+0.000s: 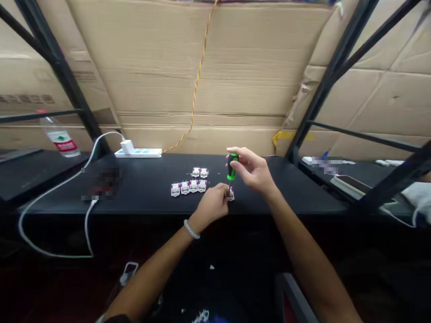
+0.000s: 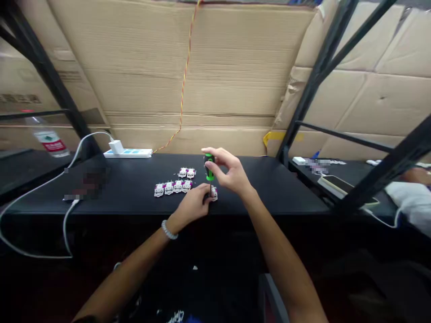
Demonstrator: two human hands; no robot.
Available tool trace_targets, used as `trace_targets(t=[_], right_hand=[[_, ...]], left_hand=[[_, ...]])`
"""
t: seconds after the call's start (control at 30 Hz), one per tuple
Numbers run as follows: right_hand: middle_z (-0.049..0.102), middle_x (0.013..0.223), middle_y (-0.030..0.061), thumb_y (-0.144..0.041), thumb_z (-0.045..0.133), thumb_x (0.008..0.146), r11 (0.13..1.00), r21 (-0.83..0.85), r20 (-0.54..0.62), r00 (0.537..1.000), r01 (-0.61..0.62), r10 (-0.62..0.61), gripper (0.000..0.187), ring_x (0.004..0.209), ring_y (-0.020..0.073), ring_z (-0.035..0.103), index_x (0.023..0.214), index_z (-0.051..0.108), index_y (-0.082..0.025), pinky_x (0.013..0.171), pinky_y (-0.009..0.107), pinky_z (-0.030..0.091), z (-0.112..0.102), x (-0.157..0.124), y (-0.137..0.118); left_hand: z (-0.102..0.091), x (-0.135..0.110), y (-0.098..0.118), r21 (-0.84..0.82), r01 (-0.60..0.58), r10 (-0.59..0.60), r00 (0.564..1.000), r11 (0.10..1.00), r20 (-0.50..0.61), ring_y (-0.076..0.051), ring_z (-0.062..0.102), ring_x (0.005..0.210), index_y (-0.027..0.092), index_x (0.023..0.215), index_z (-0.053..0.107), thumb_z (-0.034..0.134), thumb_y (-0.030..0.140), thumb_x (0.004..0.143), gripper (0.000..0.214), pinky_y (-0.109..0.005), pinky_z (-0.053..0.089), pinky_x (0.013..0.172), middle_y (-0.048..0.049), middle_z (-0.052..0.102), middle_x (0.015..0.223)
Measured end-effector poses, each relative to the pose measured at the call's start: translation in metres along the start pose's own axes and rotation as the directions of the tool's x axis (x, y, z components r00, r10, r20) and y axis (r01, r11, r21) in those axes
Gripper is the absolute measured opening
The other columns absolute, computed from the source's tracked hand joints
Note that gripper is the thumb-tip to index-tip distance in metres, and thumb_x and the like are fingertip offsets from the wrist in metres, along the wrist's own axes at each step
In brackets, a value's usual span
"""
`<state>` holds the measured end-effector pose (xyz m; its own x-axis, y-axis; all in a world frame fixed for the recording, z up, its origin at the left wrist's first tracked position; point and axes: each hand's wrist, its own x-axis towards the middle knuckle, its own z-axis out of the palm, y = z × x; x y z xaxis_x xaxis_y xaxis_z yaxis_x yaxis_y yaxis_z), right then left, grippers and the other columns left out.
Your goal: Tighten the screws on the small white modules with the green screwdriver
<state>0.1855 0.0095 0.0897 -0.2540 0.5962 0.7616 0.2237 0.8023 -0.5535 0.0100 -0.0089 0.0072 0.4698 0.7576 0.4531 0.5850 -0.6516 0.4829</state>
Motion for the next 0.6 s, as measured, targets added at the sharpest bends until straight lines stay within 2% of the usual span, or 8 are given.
trace_targets(t=[0.13, 0.33, 0.5, 0.6], right_hand=[[0.069, 0.100, 0.0043, -0.046, 0.074, 0.098, 0.996, -0.078, -0.023, 0.999, 0.040, -0.041, 0.037, 0.082, 0.0178, 0.066, 0.130, 0.077, -0.030, 0.078, 0.036, 0.063, -0.001, 0.002, -0.005], [0.065, 0.088, 0.0004, -0.040, 0.087, 0.088, 0.971, -0.208, -0.119, 0.982, 0.122, -0.149, 0.029, 0.064, 0.0126, 0.052, 0.114, 0.081, -0.027, 0.062, 0.030, 0.052, 0.000, 0.006, -0.015], [0.067, 0.092, 0.0016, -0.042, 0.084, 0.090, 0.962, -0.253, -0.142, 0.979, 0.106, -0.146, 0.030, 0.064, 0.0130, 0.053, 0.116, 0.079, -0.028, 0.062, 0.031, 0.053, 0.002, 0.004, -0.012], [0.067, 0.096, 0.0029, -0.043, 0.080, 0.093, 0.960, -0.259, -0.149, 0.978, 0.101, -0.144, 0.040, 0.066, 0.0136, 0.053, 0.129, 0.073, -0.028, 0.060, 0.030, 0.053, 0.002, 0.001, -0.007]], left_hand=[[0.001, 0.000, 0.001, 0.006, -0.004, 0.004, 1.000, 1.000, -0.015, -0.025, 0.072, 0.094, 0.021, 0.090, 0.063, 0.063, 0.013, 0.094, 0.009, -0.038, 0.056, 0.091, -0.0073, 0.073, 0.102], [0.001, 0.001, 0.006, 0.075, 0.036, -0.035, 0.999, 0.997, -0.015, -0.025, 0.071, 0.091, 0.022, 0.089, 0.061, 0.063, 0.009, 0.091, 0.013, -0.036, 0.054, 0.086, -0.0065, 0.072, 0.098], [0.000, 0.002, 0.007, 0.063, 0.043, -0.042, 0.999, 0.997, -0.014, -0.024, 0.070, 0.088, 0.021, 0.087, 0.061, 0.064, 0.011, 0.092, 0.012, -0.036, 0.052, 0.083, -0.0065, 0.072, 0.098], [0.000, 0.002, 0.008, 0.085, 0.054, -0.054, 0.999, 0.995, -0.007, -0.024, 0.070, 0.088, 0.021, 0.088, 0.062, 0.064, 0.011, 0.092, 0.011, -0.036, 0.051, 0.083, -0.0066, 0.073, 0.099]])
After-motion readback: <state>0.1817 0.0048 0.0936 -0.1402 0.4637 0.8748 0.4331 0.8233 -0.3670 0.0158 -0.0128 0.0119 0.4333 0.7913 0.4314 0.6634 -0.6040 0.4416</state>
